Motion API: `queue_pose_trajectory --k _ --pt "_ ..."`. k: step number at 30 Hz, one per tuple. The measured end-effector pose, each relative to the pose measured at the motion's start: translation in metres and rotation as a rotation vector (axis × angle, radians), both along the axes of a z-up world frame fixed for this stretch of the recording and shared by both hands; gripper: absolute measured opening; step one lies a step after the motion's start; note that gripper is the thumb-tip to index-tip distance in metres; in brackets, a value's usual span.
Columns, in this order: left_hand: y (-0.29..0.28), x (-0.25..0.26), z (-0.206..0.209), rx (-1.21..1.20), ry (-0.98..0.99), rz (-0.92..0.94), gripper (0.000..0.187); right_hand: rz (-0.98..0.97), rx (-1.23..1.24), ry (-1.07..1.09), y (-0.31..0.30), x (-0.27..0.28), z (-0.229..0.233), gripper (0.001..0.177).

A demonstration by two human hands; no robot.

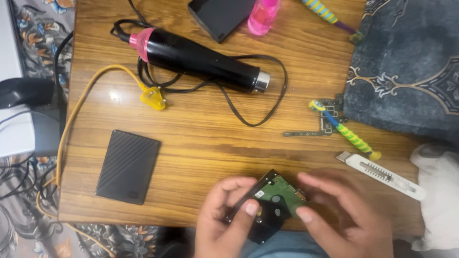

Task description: The person disassembles a hard drive by hand using a utility knife to separate the circuit board from the drive body.

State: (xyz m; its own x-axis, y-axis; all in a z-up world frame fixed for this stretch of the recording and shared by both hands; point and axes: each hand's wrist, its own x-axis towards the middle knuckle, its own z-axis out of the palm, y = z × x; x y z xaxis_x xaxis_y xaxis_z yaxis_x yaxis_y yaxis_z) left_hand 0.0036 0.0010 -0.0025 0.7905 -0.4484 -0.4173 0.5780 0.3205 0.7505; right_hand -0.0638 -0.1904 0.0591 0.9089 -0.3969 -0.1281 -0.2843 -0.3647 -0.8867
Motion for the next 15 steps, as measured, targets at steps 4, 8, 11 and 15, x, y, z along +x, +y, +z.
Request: queue_pose_trajectory --k 4,8,11,15 --pt "0.001 0.002 -0.001 0.007 0.012 0.019 0.031 -0.032 0.431 0.044 -0.007 -0.025 -0.022 0.061" --pt "0.005 0.000 -0.004 0.041 -0.027 -0.006 0.033 0.015 0.545 -0.055 -0.008 -0.031 -0.031 0.054" --pt "0.009 0.003 -0.007 -0.014 -0.063 -0.051 0.037 0.052 0.573 -0.131 -0.006 -0.023 -0.030 0.048" --pt "0.010 0.006 -0.001 -0.087 -0.051 -0.071 0.044 0.019 0.512 -0.070 -0.004 -0.021 -0.028 0.046"
